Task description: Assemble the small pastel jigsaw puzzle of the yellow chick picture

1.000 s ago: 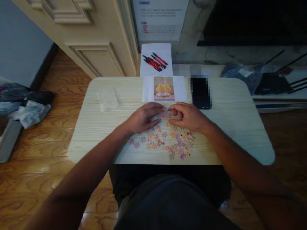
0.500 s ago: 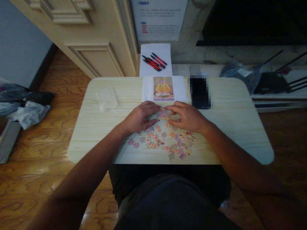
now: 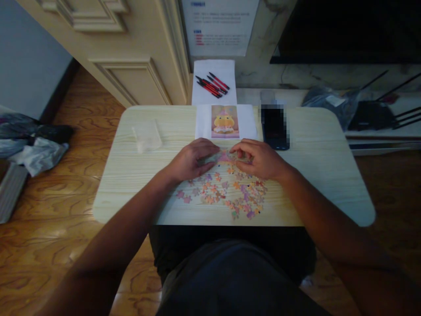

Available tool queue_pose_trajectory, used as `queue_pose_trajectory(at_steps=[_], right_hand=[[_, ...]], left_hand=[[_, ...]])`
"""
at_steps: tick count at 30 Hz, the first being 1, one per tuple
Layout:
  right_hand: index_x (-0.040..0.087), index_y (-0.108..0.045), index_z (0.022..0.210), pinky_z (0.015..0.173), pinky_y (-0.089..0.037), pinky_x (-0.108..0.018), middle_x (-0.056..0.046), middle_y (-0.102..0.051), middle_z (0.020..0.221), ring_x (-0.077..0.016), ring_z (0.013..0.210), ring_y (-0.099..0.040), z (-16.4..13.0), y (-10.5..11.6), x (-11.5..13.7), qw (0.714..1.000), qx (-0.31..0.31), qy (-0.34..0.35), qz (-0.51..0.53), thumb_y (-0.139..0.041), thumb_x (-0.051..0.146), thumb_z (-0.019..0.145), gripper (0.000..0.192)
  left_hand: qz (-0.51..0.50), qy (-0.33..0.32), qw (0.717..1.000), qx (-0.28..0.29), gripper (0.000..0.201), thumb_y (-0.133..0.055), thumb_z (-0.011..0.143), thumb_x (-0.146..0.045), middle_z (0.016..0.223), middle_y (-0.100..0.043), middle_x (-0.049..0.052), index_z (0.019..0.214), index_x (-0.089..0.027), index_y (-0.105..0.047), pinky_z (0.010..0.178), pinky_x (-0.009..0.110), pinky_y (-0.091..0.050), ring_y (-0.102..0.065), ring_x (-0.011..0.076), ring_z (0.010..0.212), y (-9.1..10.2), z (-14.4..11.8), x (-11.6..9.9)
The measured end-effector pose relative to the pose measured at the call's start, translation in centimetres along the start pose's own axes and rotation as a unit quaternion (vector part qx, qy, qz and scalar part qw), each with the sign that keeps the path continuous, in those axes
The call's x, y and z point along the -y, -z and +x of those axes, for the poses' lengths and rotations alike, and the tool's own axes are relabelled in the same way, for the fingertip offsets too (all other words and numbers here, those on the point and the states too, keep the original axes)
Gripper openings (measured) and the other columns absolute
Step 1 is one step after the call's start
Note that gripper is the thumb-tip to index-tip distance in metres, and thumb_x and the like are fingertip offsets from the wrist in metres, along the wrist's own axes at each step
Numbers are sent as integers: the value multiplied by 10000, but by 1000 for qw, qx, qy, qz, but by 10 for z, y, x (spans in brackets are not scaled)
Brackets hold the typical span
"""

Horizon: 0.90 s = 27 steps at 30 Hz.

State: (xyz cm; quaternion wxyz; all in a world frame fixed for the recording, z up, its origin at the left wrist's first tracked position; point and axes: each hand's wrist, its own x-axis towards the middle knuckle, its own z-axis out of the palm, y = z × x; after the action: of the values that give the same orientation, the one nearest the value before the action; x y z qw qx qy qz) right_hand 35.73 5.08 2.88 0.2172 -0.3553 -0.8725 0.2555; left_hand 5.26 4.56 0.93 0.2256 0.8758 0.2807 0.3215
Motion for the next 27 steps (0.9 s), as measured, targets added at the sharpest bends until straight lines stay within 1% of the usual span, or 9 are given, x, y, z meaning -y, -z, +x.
queue_pose_trajectory(at_steps=[2, 4, 7, 12, 16, 19, 22, 25, 27], right_hand=[[201, -795, 1093, 758, -466, -319, -34, -738, 912, -185, 788, -638, -1, 3, -1, 1000, 13, 18, 14, -739, 255, 952, 161], [198, -818, 1024, 729, -448, -308, -19, -737, 857, -158, 727, -620, -2, 5, -1, 998, 47, 43, 30, -718, 233, 965, 121], [221, -868, 1013, 713, -450, -302, -11, -775, 849, -144, 693, -639, -4, 5, 1, 992, 103, 59, 48, -716, 236, 977, 157], [271, -900, 999, 716, -502, -309, -8, -846, 891, -170, 734, -709, -5, 5, 8, 983, 151, 51, 95, -732, 301, 978, 172], [249, -911, 1063, 667, -486, -295, -20, -849, 882, -150, 662, -674, -4, 12, 10, 981, 141, 50, 126, -696, 307, 986, 235], [254, -918, 1070, 691, -483, -298, -23, -856, 886, -161, 705, -696, -4, 14, 10, 986, 133, 55, 86, -676, 267, 965, 264], [272, -919, 1053, 717, -489, -300, -11, -862, 897, -170, 747, -717, -3, 12, 12, 983, 156, 65, 73, -663, 232, 940, 283], [245, -908, 1080, 682, -476, -288, -6, -832, 864, -142, 665, -664, -3, 13, 15, 981, 149, 55, 111, -667, 238, 932, 283], [218, -897, 1069, 653, -461, -281, 1, -790, 810, -125, 617, -618, -4, 19, 16, 980, 144, 30, 132, -693, 258, 930, 250]], left_hand=[[4, 1, 1000, -9, 266, -732, 1013, -281, 1220, -821, 139, 1260, -213, -802, 1029, 505, -656, -769, 281, 1146, 4, -1, 0], [12, 8, 1000, -12, 216, -736, 998, -281, 1153, -815, 129, 1186, -208, -812, 988, 492, -650, -754, 274, 1083, 7, -1, 1], [26, 26, 999, -17, 152, -730, 982, -287, 1074, -797, 112, 1070, -205, -824, 947, 465, -635, -731, 259, 1015, 11, -3, 2], [22, 42, 998, -32, 140, -721, 971, -269, 969, -772, 95, 952, -196, -839, 881, 418, -619, -711, 233, 925, 11, -3, 3], [17, 47, 998, -29, 154, -716, 974, -264, 900, -759, 86, 923, -197, -845, 827, 405, -606, -695, 224, 875, 9, -3, 3], [14, 43, 999, -27, 167, -706, 975, -267, 892, -764, 90, 937, -191, -851, 807, 403, -602, -690, 223, 857, 10, -3, 5], [13, 41, 999, -27, 170, -710, 969, -278, 869, -764, 85, 924, -189, -848, 804, 398, -600, -691, 220, 840, 10, -3, 6], [11, 42, 999, -30, 170, -708, 970, -273, 861, -765, 78, 915, -190, -845, 797, 385, -595, -692, 211, 825, 10, -3, 8], [11, 37, 999, -36, 172, -705, 973, -266, 855, -763, 77, 907, -188, -843, 781, 376, -587, -688, 204, 816, 9, -3, 8]])
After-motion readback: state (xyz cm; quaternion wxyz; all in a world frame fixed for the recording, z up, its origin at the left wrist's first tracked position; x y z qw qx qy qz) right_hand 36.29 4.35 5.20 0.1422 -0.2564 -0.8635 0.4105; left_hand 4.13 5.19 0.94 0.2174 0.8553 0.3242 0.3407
